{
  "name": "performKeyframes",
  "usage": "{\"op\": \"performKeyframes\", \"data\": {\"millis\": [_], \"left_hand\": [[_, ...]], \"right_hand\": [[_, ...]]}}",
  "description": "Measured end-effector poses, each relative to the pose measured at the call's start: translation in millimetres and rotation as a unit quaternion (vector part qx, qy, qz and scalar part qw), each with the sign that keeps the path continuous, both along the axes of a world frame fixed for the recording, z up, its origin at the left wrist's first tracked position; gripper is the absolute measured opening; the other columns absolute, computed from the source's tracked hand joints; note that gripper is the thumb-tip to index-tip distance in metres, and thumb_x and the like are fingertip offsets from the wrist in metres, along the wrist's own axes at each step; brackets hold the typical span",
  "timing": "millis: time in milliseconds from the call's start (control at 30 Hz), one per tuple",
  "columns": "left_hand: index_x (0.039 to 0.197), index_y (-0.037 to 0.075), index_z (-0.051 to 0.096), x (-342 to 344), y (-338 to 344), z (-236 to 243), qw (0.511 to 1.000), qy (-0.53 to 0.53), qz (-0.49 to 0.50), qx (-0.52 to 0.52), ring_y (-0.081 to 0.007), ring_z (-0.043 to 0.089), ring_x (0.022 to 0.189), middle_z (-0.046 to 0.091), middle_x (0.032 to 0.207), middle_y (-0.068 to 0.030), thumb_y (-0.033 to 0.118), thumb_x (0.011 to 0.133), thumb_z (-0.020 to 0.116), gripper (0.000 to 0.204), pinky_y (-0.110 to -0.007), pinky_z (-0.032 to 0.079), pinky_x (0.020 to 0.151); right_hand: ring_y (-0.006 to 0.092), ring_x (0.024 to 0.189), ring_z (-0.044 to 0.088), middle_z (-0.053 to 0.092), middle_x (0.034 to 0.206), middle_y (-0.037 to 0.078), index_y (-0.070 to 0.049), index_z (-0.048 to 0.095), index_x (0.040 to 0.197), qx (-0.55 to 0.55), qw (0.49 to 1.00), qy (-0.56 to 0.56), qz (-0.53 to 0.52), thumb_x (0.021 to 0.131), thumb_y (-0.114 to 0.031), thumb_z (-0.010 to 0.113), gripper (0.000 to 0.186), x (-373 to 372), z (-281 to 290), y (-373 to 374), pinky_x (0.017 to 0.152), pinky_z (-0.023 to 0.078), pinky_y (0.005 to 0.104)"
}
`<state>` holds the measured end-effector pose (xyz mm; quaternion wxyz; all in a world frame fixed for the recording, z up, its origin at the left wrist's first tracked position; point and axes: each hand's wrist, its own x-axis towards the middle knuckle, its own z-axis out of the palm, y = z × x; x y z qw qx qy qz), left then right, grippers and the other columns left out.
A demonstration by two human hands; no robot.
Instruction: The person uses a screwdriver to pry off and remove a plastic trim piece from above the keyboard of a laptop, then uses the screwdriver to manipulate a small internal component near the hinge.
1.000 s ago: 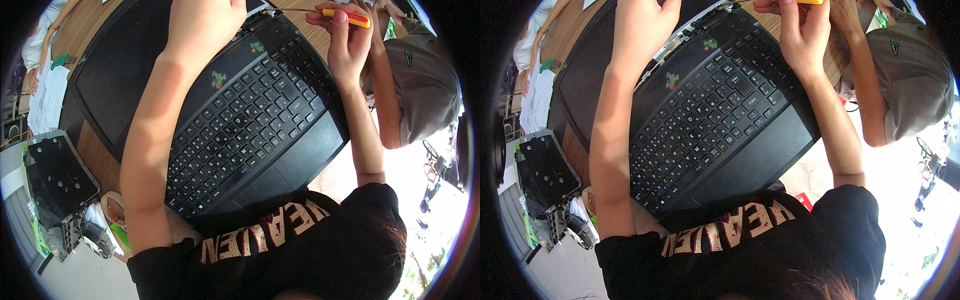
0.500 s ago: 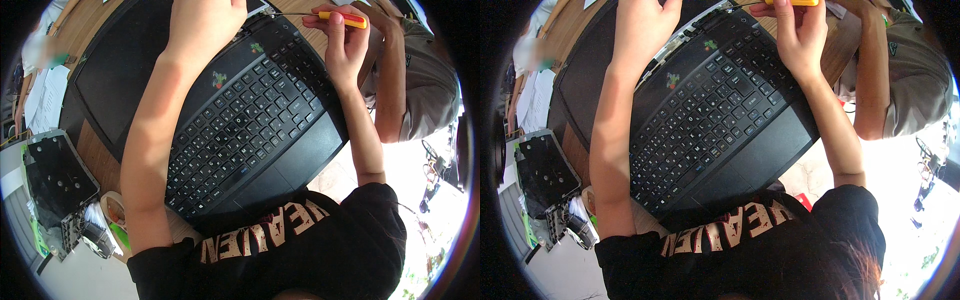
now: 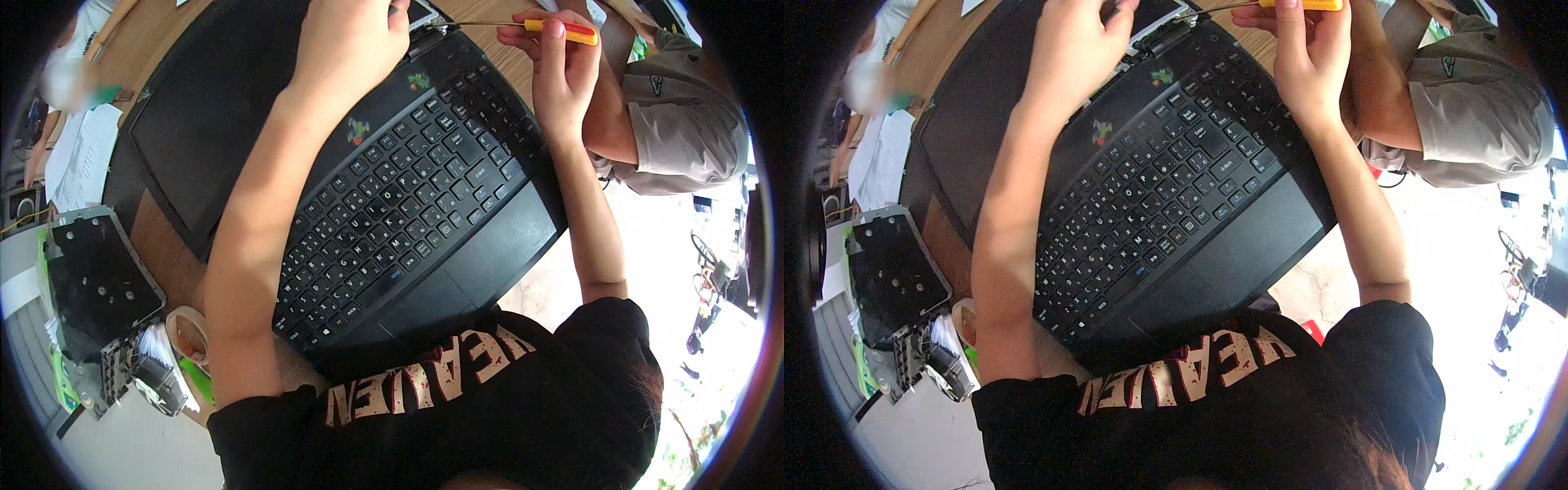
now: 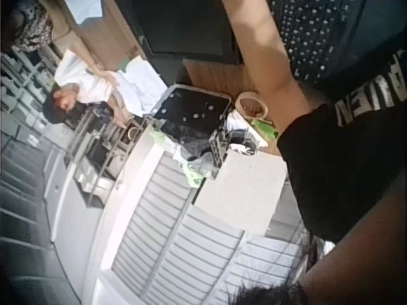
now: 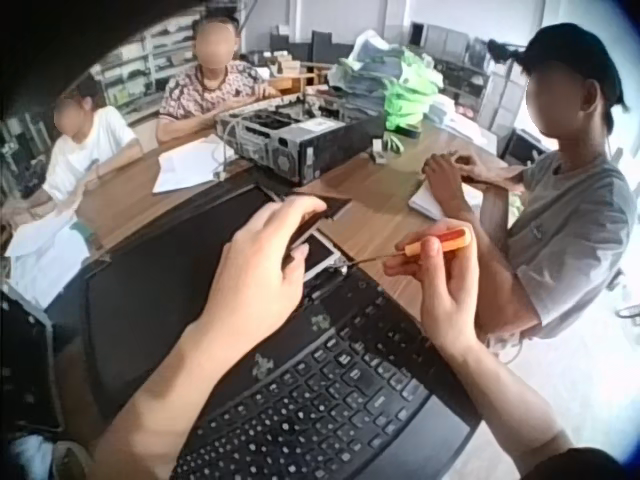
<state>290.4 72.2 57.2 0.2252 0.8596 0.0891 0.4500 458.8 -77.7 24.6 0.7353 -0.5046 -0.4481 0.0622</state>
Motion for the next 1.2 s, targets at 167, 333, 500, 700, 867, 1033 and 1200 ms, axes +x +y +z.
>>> {"op": "performKeyframes", "data": {"millis": [167, 333, 500, 700, 867, 1033, 1200], "left_hand": [[0.12, 0.002, 0.06, 3, -4, -11, 0.998, 0.043, -0.03, -0.041, -0.0395, 0.064, 0.099, 0.062, 0.105, -0.0175, -0.003, 0.082, 0.068, 0.039, -0.042, 0.054, 0.084], [0.128, 0.017, 0.06, 5, 8, -28, 0.992, 0.121, -0.012, -0.029, -0.0275, 0.06, 0.102, 0.062, 0.115, -0.0082, 0.01, 0.072, 0.082, 0.061, -0.038, 0.049, 0.088], [0.122, 0.013, 0.064, 2, 2, -23, 0.992, 0.12, -0.02, 0.013, -0.0308, 0.057, 0.112, 0.063, 0.115, -0.009, 0.015, 0.072, 0.084, 0.055, -0.042, 0.044, 0.101], [0.116, -0.001, 0.071, 4, -13, -10, 0.949, 0.058, -0.119, -0.286, -0.0097, 0.069, 0.086, 0.074, 0.102, -0.0082, 0.002, 0.086, 0.076, 0.03, -0.023, 0.057, 0.077], [0.115, -0.007, 0.068, 8, -32, 3, 0.886, 0.065, -0.157, -0.432, -0.0165, 0.072, 0.09, 0.074, 0.103, -0.0139, 0.003, 0.092, 0.071, 0.025, -0.026, 0.058, 0.083], [0.112, -0.008, 0.069, 6, -33, 4, 0.883, 0.058, -0.143, -0.443, -0.0176, 0.072, 0.083, 0.074, 0.099, -0.015, 0.007, 0.096, 0.066, 0.022, -0.027, 0.058, 0.076], [0.11, -0.007, 0.07, 0, -33, 3, 0.913, 0.053, -0.127, -0.385, -0.0168, 0.072, 0.083, 0.074, 0.1, -0.0141, 0.007, 0.098, 0.064, 0.02, -0.027, 0.057, 0.075]], "right_hand": [[0.0249, 0.083, 0.068, 0.063, 0.106, 0.02, 0.0, 0.045, 0.118, 0.001, 0.999, -0.021, 0.045, 0.108, -0.016, 0.044, 0.019, 25, 0, -15, 0.076, 0.057, 0.0368], [0.0251, 0.077, 0.064, 0.062, 0.103, 0.019, -0.003, 0.046, 0.117, 0.06, 0.996, 0.051, 0.048, 0.108, -0.017, 0.045, 0.017, 30, 2, -20, 0.072, 0.053, 0.0369], [0.0274, 0.081, 0.065, 0.061, 0.105, 0.02, -0.003, 0.046, 0.116, 0.117, 0.987, 0.089, 0.066, 0.108, -0.017, 0.045, 0.017, 27, 8, -23, 0.076, 0.054, 0.0381], [0.0278, 0.085, 0.066, 0.06, 0.108, 0.021, -0.003, 0.046, 0.117, 0.132, 0.979, 0.123, 0.091, 0.109, -0.02, 0.043, 0.019, 14, 21, -27, 0.078, 0.054, 0.0375], [0.0262, 0.087, 0.067, 0.06, 0.109, 0.021, -0.004, 0.046, 0.117, 0.141, 0.975, 0.127, 0.117, 0.11, -0.023, 0.041, 0.021, 13, 25, -31, 0.08, 0.054, 0.036], [0.0255, 0.087, 0.067, 0.06, 0.109, 0.02, -0.005, 0.047, 0.118, 0.141, 0.97, 0.151, 0.126, 0.11, -0.024, 0.041, 0.022, 24, 17, -35, 0.08, 0.054, 0.0359], [0.0251, 0.086, 0.066, 0.059, 0.108, 0.021, -0.005, 0.048, 0.118, 0.138, 0.968, 0.162, 0.131, 0.11, -0.024, 0.041, 0.022, 26, 16, -37, 0.08, 0.054, 0.0359]]}}
